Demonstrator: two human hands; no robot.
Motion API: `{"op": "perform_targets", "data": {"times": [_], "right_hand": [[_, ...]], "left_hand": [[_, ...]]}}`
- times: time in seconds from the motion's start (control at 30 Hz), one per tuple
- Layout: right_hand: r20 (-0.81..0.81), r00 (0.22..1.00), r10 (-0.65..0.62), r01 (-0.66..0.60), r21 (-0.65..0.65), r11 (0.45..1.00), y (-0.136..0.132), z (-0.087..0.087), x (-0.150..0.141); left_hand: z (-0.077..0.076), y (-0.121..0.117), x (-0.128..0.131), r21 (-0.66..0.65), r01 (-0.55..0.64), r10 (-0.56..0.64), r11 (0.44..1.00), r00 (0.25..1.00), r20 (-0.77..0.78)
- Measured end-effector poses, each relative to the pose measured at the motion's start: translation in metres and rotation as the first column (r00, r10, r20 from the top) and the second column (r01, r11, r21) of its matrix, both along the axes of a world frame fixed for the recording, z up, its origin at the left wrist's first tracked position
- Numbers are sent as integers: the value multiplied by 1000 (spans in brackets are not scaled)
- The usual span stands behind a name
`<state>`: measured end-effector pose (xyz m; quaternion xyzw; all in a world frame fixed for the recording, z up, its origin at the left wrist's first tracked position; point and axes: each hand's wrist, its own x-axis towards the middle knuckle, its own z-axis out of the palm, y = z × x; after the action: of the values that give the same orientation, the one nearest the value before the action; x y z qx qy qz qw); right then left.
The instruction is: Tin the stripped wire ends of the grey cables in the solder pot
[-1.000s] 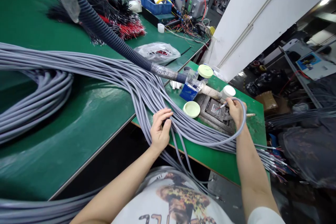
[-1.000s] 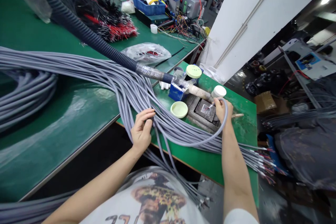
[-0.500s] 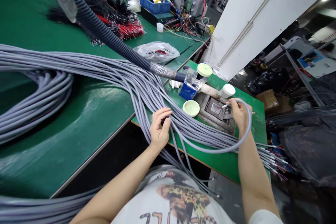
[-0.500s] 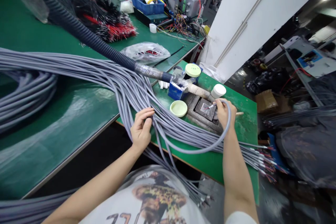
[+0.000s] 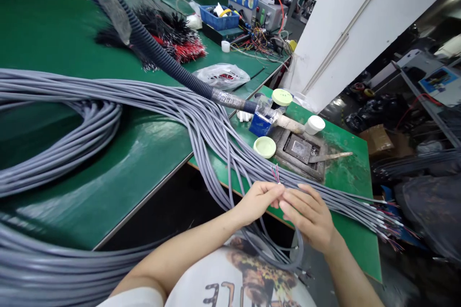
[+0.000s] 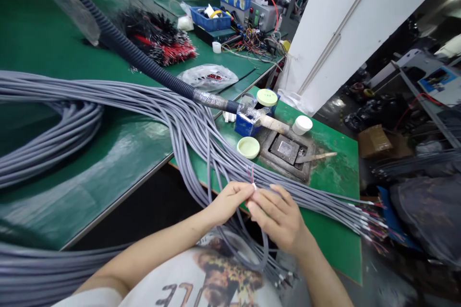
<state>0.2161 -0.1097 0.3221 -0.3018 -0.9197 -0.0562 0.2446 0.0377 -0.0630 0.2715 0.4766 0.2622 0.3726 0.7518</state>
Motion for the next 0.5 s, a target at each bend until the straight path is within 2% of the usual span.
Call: {"op": "perform_targets", "data": {"times": [0.07, 0.17, 0.37, 0.5], "right_hand": [[39, 999, -10, 10, 2, 1000, -9, -1, -2], [51, 998, -42, 42, -8, 999, -20, -4, -1], [-18, 996, -86, 85, -36, 996, -29, -23, 2], [-34, 995, -93, 90, -68, 994, -32, -28, 2]], "left_hand": [[-5, 0, 2, -82, -29, 30, 996, 1000, 10], [-8, -3, -1, -104, -39, 41, 994, 999, 16], [-7, -8, -6, 19, -69, 70, 997, 997, -28], [-8, -8, -7, 63, -53, 55, 997, 998, -23]]}}
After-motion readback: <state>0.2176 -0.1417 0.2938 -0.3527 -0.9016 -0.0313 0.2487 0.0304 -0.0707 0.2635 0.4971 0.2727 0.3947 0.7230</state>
